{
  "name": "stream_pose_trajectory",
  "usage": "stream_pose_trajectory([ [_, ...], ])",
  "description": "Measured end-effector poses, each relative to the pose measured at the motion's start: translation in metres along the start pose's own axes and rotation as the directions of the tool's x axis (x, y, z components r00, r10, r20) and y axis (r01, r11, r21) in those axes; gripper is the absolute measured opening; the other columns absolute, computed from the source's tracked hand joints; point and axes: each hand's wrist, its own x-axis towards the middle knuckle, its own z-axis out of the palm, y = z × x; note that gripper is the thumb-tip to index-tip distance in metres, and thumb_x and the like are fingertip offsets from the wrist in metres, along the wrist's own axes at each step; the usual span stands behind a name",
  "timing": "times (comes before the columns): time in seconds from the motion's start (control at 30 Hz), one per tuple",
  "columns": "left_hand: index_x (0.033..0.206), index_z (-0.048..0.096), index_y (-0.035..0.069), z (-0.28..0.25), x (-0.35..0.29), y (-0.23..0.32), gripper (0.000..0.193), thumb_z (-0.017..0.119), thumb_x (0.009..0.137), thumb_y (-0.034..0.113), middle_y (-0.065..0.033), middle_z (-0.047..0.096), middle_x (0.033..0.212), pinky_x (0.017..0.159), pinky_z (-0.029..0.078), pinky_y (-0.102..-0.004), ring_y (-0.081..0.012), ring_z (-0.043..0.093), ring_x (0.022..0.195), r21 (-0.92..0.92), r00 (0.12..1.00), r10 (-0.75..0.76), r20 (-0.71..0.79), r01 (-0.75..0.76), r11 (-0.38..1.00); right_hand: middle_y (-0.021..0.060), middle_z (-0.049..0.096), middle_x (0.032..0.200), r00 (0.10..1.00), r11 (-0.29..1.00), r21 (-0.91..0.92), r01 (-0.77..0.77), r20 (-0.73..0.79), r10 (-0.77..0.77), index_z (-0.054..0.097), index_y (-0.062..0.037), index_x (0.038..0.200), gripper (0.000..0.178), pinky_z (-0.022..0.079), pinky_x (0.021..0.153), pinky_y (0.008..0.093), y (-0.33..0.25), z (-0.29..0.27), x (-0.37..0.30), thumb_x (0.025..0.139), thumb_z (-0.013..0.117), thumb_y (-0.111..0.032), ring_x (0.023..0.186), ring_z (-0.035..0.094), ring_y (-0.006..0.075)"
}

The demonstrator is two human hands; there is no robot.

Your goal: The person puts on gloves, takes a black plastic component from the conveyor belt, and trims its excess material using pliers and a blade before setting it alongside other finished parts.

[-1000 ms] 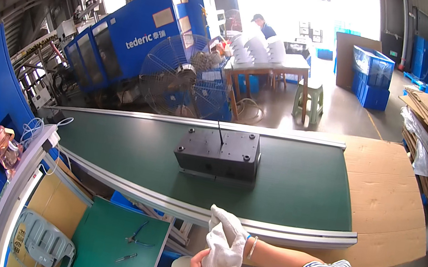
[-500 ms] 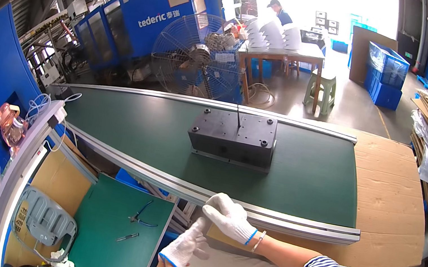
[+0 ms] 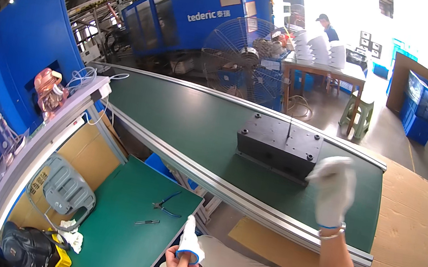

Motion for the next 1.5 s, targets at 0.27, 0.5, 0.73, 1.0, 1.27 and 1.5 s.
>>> stream_pose_trajectory([
  [0.27, 0.104, 0.044, 0.006, 0.025, 0.001, 0.0, 0.019, 0.059, 0.094, 0.006, -0.0061, 0.059, 0.091, 0.049, 0.051, -0.0239, -0.0103, 0.059, 0.072, 0.172, 0.991, 0.13, 0.023, -0.132, 0.976, 0.0149, 0.059, 0.084, 0.743, 0.649, -0.728, -0.22, 0.305, 0.595, 0.063, 0.0, 0.088, 0.027, 0.048, 0.074, 0.0377, 0.01, 0.015, -0.053, 0.09, 0.06, -0.026, 0.078, 0.057, 0.0277],
  [0.5, 0.103, 0.042, 0.003, 0.037, -0.004, -0.004, 0.023, 0.062, 0.092, 0.004, -0.0066, 0.054, 0.094, 0.071, 0.049, -0.0232, -0.0108, 0.056, 0.083, 0.31, 0.961, 0.209, 0.182, -0.258, 0.915, 0.0181, 0.064, 0.09, 0.192, 0.562, -0.825, -0.057, 0.543, 0.817, 0.058, -0.0057, 0.106, 0.064, 0.047, 0.076, 0.0418, 0.047, 0.057, -0.108, 0.085, 0.055, -0.066, 0.087, 0.063, 0.0346],
  [0.73, 0.103, 0.042, 0.002, 0.051, -0.013, -0.011, 0.023, 0.061, 0.091, 0.002, -0.0047, 0.046, 0.093, 0.079, 0.043, -0.0244, -0.0126, 0.048, 0.084, 0.31, 0.87, 0.32, 0.374, -0.443, 0.841, 0.0199, 0.062, 0.087, 0.296, 0.649, -0.76, -0.039, 0.611, 0.734, 0.056, -0.0066, 0.103, 0.046, 0.046, 0.071, 0.0454, 0.065, 0.037, -0.124, 0.095, 0.049, -0.051, 0.083, 0.062, 0.0383],
  [1.0, 0.11, 0.047, 0.002, 0.035, -0.02, -0.001, 0.023, 0.058, 0.091, 0.003, -0.0045, 0.045, 0.089, 0.065, 0.04, -0.0264, -0.0102, 0.043, 0.074, 0.539, 0.821, 0.467, 0.329, -0.569, 0.621, 0.0174, 0.065, 0.075, 0.34, 0.52, -0.841, 0.147, 0.537, 0.772, 0.063, -0.0082, 0.093, 0.034, 0.047, 0.064, 0.0457, 0.078, 0.044, -0.134, 0.097, 0.05, -0.039, 0.072, 0.063, 0.0387],
  [1.27, 0.139, 0.045, 0.0, 0.006, -0.034, -0.022, 0.042, 0.048, 0.098, 0.012, -0.0028, 0.05, 0.071, 0.053, 0.036, -0.0265, -0.0092, 0.04, 0.058, 0.601, 0.809, 0.384, 0.445, -0.588, 0.542, 0.0286, 0.064, 0.088, 0.372, 0.463, -0.658, 0.593, 0.735, 0.568, 0.054, -0.0009, 0.113, 0.039, 0.052, 0.058, 0.0465, 0.104, 0.049, -0.153, 0.096, 0.044, -0.035, 0.066, 0.064, 0.0385],
  [1.5, 0.09, 0.055, 0.011, 0.003, -0.046, 0.025, 0.011, 0.053, 0.099, 0.017, -0.0028, 0.053, 0.077, 0.048, 0.039, -0.0229, -0.0102, 0.043, 0.051, 0.162, 0.936, -0.338, 0.094, 0.321, 0.933, 0.0158, 0.063, 0.085, 0.272, 0.663, -0.603, 0.443, 0.795, 0.542, 0.059, -0.0092, 0.107, 0.021, 0.053, 0.065, 0.0469, 0.103, 0.063, -0.176, 0.088, 0.055, -0.018, 0.079, 0.066, 0.0364],
])
